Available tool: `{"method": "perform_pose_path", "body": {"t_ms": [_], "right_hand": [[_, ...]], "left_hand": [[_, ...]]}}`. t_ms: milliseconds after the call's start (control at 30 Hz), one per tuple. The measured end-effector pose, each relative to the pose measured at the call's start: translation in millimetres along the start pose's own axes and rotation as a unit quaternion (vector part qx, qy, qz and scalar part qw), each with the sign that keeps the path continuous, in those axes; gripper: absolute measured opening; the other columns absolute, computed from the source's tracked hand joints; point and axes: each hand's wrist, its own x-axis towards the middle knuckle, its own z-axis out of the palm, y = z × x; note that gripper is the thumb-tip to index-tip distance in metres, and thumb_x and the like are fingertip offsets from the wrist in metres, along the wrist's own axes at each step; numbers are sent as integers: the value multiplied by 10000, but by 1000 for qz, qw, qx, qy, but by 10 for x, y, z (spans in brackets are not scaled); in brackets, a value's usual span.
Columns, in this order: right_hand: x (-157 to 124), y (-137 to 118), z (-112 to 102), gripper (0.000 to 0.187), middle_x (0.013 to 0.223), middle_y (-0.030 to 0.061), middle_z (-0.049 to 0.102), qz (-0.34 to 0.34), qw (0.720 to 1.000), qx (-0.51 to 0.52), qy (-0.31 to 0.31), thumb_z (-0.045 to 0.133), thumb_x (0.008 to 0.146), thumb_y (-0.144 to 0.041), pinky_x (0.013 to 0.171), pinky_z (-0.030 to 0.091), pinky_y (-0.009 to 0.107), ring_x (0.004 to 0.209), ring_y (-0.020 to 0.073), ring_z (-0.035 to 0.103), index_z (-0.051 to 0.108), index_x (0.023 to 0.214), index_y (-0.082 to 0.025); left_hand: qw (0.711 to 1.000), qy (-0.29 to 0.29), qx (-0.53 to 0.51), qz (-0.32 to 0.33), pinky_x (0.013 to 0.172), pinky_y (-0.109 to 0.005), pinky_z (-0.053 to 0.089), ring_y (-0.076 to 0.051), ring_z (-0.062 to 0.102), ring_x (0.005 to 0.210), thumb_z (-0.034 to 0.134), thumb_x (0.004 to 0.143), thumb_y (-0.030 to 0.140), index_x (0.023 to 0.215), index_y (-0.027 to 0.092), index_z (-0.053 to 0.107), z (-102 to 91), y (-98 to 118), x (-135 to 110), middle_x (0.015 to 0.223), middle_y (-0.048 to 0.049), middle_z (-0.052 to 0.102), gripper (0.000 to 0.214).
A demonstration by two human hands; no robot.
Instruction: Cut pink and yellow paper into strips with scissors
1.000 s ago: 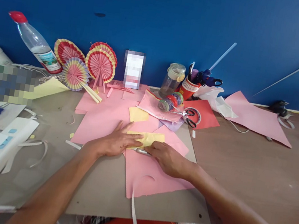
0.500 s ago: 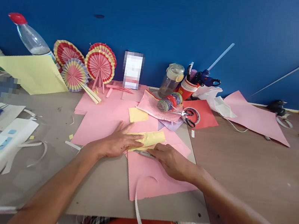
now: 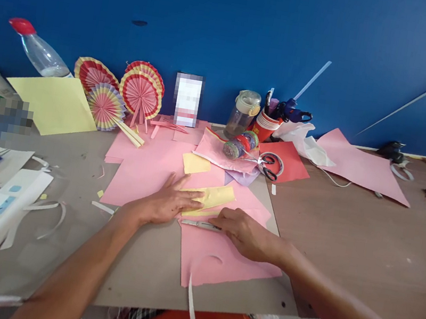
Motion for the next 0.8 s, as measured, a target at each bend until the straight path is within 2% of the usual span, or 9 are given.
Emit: {"method": "perform_pose_path", "body": {"t_ms": [367, 633, 800], "right_hand": [[-33, -76, -75, 428, 896, 96, 562, 64, 996, -55, -10, 316, 897, -59, 695, 406, 307, 796, 195, 537, 604, 1195, -167], [26, -88, -20, 454, 899, 92, 563, 76, 996, -52, 10, 342, 871, -33, 693, 412, 293, 796, 183, 540, 582, 1232, -169], [96, -105, 47, 435, 894, 88, 547, 62, 995, -75, 10, 345, 877, -36, 711, 402, 291, 803, 184, 529, 603, 1203, -164]], "left_hand": [[1000, 0, -13, -12, 1096, -649, -43, -292, 12, 1456, 469, 826, 68, 1299, 387, 528, -31, 18, 12, 1478, 76, 396, 573], [999, 29, -43, -11, 1112, -611, -59, -264, 60, 1458, 452, 881, 149, 1292, 392, 534, -13, 12, 21, 1443, 57, 455, 486], [999, 26, -34, -10, 1105, -633, -50, -279, 54, 1457, 395, 910, 148, 1281, 389, 548, -14, 26, 34, 1434, 68, 465, 468]]}}
